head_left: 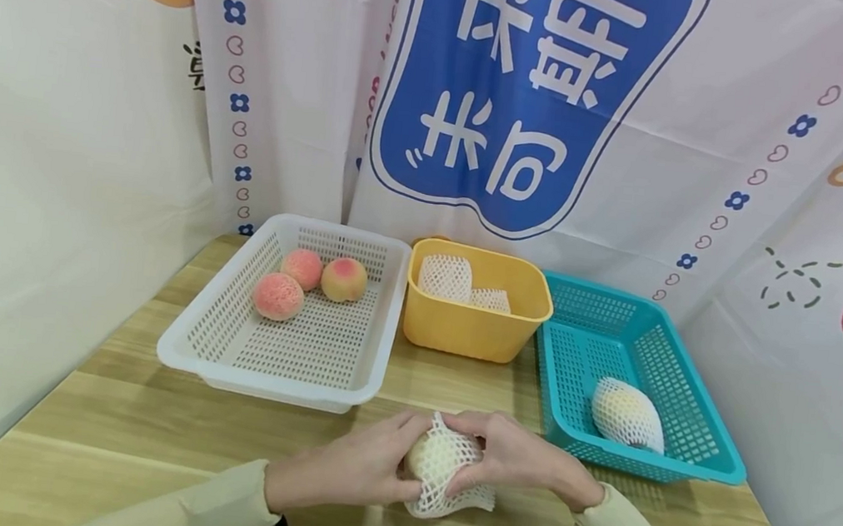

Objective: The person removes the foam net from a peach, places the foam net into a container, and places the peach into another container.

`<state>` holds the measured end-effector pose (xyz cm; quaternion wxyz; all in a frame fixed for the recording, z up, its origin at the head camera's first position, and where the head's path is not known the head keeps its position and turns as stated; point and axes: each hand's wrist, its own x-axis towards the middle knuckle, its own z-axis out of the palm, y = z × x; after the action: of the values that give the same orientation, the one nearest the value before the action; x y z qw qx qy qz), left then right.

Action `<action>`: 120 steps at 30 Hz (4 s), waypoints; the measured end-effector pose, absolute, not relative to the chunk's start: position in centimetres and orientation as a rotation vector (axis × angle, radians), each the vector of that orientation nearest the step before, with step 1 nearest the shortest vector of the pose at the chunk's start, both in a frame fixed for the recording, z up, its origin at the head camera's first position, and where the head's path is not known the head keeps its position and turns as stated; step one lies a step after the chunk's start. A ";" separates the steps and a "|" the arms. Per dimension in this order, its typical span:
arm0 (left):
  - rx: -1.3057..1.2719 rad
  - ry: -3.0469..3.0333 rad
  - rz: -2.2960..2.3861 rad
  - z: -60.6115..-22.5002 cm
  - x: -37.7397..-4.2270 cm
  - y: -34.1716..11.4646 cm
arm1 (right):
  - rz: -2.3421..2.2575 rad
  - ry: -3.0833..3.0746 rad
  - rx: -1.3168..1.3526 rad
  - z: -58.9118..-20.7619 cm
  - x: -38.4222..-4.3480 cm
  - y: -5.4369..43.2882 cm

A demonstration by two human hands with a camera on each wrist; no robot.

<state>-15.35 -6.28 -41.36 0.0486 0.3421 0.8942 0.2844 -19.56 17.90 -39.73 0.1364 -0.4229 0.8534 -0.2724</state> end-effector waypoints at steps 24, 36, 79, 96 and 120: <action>1.023 2.750 0.809 -40.6 -15.1 -6.6 | -0.714 2.285 -1.172 -38.5 -19.9 18.2; 1.039 2.648 0.921 -40.9 -15.3 -7.4 | -0.660 2.312 -1.207 -38.1 -20.0 19.7; 1.275 2.605 1.184 -34.2 -16.8 -9.1 | -0.977 2.664 -0.929 -28.2 -23.9 22.6; 1.050 2.902 1.168 -29.5 -22.2 -12.7 | -1.556 2.671 -0.374 -28.6 -30.4 22.5; 0.669 2.963 0.955 -29.8 -30.1 -15.7 | -1.710 2.694 0.044 -30.8 -36.8 20.4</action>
<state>-30.08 -15.65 -29.75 -0.0213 0.2100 0.9304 0.2997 -36.83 20.36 -30.80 -0.0247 0.0139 0.8439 -0.5358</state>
